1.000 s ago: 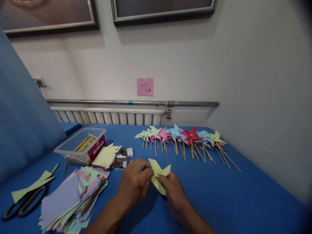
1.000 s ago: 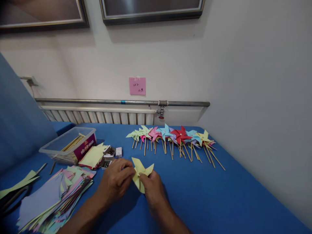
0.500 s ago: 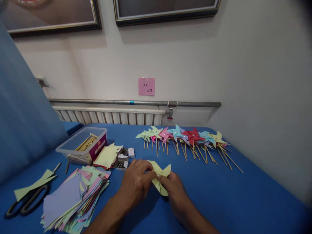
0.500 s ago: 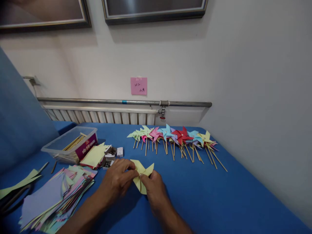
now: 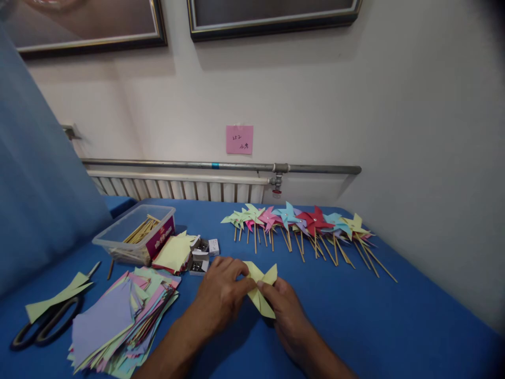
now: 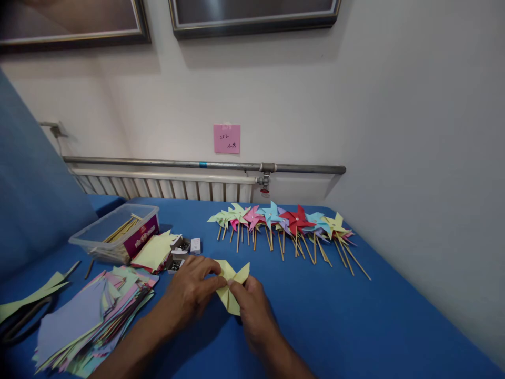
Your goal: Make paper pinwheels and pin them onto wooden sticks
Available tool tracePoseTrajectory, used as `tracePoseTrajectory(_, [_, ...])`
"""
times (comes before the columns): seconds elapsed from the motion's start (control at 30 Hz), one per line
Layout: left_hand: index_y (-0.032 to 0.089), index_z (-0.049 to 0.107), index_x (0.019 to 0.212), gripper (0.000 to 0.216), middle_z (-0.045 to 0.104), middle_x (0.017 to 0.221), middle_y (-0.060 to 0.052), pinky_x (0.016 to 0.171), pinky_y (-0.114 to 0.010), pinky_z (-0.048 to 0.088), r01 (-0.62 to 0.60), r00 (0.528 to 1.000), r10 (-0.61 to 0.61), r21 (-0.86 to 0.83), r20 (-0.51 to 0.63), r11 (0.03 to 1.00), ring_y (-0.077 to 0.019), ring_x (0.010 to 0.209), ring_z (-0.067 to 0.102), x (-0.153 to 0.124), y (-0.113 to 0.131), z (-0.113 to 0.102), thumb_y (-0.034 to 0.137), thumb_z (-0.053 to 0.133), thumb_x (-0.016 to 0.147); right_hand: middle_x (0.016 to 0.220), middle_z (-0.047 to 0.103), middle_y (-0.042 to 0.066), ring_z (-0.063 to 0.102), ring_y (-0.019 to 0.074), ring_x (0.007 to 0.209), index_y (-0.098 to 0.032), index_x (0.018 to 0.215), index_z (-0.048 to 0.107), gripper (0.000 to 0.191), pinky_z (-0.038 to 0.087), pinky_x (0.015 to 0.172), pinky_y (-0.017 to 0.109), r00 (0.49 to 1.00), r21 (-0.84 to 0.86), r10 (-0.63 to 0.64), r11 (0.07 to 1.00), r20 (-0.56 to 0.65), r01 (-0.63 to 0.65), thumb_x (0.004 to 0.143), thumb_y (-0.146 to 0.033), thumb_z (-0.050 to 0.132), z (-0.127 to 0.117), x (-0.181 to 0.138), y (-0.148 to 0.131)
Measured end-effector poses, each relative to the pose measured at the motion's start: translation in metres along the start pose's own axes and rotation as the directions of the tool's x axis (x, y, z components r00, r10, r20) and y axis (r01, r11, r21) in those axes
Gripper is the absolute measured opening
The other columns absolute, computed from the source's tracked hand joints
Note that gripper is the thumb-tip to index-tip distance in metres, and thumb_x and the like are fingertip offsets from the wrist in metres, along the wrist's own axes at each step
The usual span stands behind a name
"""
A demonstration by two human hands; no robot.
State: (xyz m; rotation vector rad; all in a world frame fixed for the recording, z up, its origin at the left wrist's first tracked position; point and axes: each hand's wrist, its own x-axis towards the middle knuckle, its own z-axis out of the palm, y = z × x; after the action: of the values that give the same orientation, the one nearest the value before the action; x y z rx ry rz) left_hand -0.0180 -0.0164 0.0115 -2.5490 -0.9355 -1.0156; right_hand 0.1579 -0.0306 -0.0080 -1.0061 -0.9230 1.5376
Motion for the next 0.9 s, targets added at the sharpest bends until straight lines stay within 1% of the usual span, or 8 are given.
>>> tracePoseTrajectory(0.17, [0.023, 0.076, 0.105, 0.023, 0.073, 0.1, -0.005, 0.078, -0.037, 0.035, -0.014, 1.0, 0.014, 0.017, -0.013, 1.0, -0.0207, 0.085, 0.058, 0.001, 0.001, -0.001, 0.014, 0.055, 0.104, 0.084, 0.077, 0.005, 0.064, 0.0186, 0.069, -0.015, 0.103, 0.076, 0.045, 0.046, 0.062, 0.027, 1.0, 0.039, 0.017, 0.999, -0.005, -0.017, 0.074, -0.048, 0.088, 0.0, 0.001, 0.001])
tracePoseTrajectory(0.3, [0.024, 0.075, 0.103, 0.024, 0.071, 0.1, -0.005, 0.079, -0.037, 0.035, -0.01, 1.0, 0.01, 0.033, -0.008, 0.999, -0.0207, 0.086, 0.057, 0.001, 0.004, -0.001, 0.014, 0.053, 0.105, 0.085, 0.077, 0.006, 0.065, 0.0191, 0.073, -0.016, 0.098, 0.075, 0.047, 0.047, 0.065, 0.027, 1.0, 0.065, 0.006, 0.998, 0.029, -0.008, 0.072, -0.051, 0.09, 0.001, 0.0, -0.002])
tracePoseTrajectory(0.43, [0.024, 0.076, 0.102, 0.026, 0.07, 0.099, -0.005, 0.081, -0.038, 0.036, 0.016, 1.0, -0.016, 0.06, 0.007, 0.998, -0.021, 0.086, 0.056, 0.002, 0.005, -0.002, 0.013, 0.053, 0.104, 0.081, 0.075, 0.004, 0.064, 0.0186, 0.071, -0.018, 0.091, 0.074, 0.04, 0.046, 0.064, 0.027, 0.998, 0.061, -0.019, 0.998, 0.065, 0.015, 0.075, -0.052, 0.088, 0.001, -0.001, -0.005])
tracePoseTrajectory(0.57, [0.025, 0.077, 0.107, 0.026, 0.071, 0.1, -0.005, 0.081, -0.038, 0.038, 0.032, 0.998, -0.033, 0.026, 0.055, 0.999, -0.0214, 0.088, 0.058, 0.001, 0.005, -0.003, 0.011, 0.056, 0.101, 0.077, 0.075, 0.004, 0.061, 0.0176, 0.065, -0.018, 0.087, 0.074, 0.035, 0.045, 0.06, 0.026, 0.999, 0.007, -0.015, 1.0, 0.032, 0.015, 0.074, -0.047, 0.087, -0.001, 0.003, 0.0])
tracePoseTrajectory(0.7, [0.026, 0.077, 0.109, 0.031, 0.072, 0.103, -0.007, 0.081, -0.039, 0.042, 0.09, 0.995, -0.085, -0.08, 0.055, 0.993, -0.0226, 0.09, 0.061, 0.001, 0.01, -0.005, 0.008, 0.055, 0.096, 0.08, 0.078, 0.005, 0.064, 0.0193, 0.066, -0.017, 0.091, 0.076, 0.033, 0.047, 0.061, 0.028, 0.999, -0.073, -0.046, 0.996, -0.025, 0.044, 0.074, -0.044, 0.084, -0.006, 0.009, 0.009])
tracePoseTrajectory(0.8, [0.023, 0.077, 0.108, 0.029, 0.073, 0.106, -0.009, 0.082, -0.038, 0.047, 0.217, 0.975, -0.222, -0.253, 0.009, 0.943, -0.0231, 0.095, 0.065, 0.004, 0.013, -0.011, 0.014, 0.051, 0.098, 0.084, 0.08, 0.007, 0.068, 0.0223, 0.069, -0.017, 0.093, 0.078, 0.034, 0.05, 0.062, 0.029, 0.994, -0.146, -0.086, 0.986, -0.069, 0.075, 0.073, -0.043, 0.083, -0.01, 0.013, 0.01])
tracePoseTrajectory(0.87, [0.021, 0.076, 0.101, 0.026, 0.074, 0.1, -0.009, 0.082, -0.037, 0.049, 0.366, 0.917, -0.399, -0.375, -0.011, 0.852, -0.0227, 0.094, 0.066, 0.007, 0.012, -0.016, 0.023, 0.05, 0.101, 0.084, 0.08, 0.007, 0.071, 0.0253, 0.074, -0.017, 0.093, 0.078, 0.033, 0.053, 0.064, 0.031, 0.989, -0.181, -0.116, 0.978, -0.089, 0.099, 0.073, -0.043, 0.082, -0.011, 0.013, 0.008])
tracePoseTrajectory(0.9, [0.02, 0.075, 0.094, 0.026, 0.073, 0.093, -0.007, 0.079, -0.035, 0.049, 0.458, 0.865, -0.502, -0.422, 0.009, 0.782, -0.022, 0.089, 0.066, 0.009, 0.011, -0.018, 0.028, 0.051, 0.101, 0.083, 0.08, 0.007, 0.072, 0.0264, 0.075, -0.018, 0.092, 0.078, 0.032, 0.054, 0.065, 0.032, 0.986, -0.196, -0.131, 0.974, -0.099, 0.11, 0.073, -0.043, 0.082, -0.011, 0.013, 0.007])
